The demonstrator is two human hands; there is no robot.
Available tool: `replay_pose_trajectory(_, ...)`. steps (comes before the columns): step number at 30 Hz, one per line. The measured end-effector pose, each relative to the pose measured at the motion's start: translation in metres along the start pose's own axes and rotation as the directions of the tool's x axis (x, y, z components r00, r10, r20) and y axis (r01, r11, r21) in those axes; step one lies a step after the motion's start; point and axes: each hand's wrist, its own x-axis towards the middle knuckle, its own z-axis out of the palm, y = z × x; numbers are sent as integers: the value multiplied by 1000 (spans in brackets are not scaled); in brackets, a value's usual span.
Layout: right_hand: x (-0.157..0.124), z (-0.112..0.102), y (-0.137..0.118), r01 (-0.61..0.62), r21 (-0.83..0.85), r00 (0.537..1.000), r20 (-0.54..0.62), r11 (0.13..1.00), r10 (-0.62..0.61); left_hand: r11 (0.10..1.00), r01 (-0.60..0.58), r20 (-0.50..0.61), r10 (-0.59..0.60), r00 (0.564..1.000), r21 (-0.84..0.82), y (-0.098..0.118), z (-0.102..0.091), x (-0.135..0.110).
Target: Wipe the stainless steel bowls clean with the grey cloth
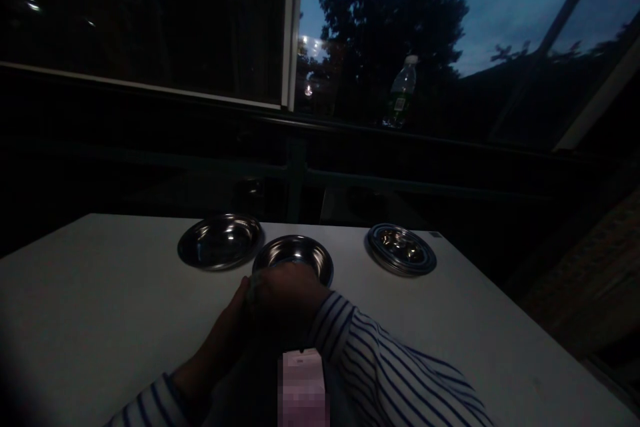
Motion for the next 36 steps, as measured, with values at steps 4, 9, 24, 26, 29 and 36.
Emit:
replay_pose_trajectory(4,5,-10,17,-40,166,969,-236,985,79,1000,-7,8,7,1000,-19,-1,-4,8)
replay_pose_trajectory(9,-26,-1,48,-90,411,901,-354,907,250,941,-176,-71,205,976,287,-4,-5,6)
replay_pose_trajectory(24,-47,46,97,-59,979,684,-104,197,722,879,-226,-182,326,928,420,3,1,0)
replay_pose_trajectory(26,-53,47,97,-45,986,681,-89,163,727,890,-223,-170,310,935,397,5,5,6)
replay_pose_trajectory(29,-67,47,101,-34,990,679,-75,133,730,911,-207,-149,274,950,357,6,12,16)
replay_pose_trajectory(36,-104,39,117,47,990,651,-129,130,748,734,-307,-249,541,803,606,17,22,12)
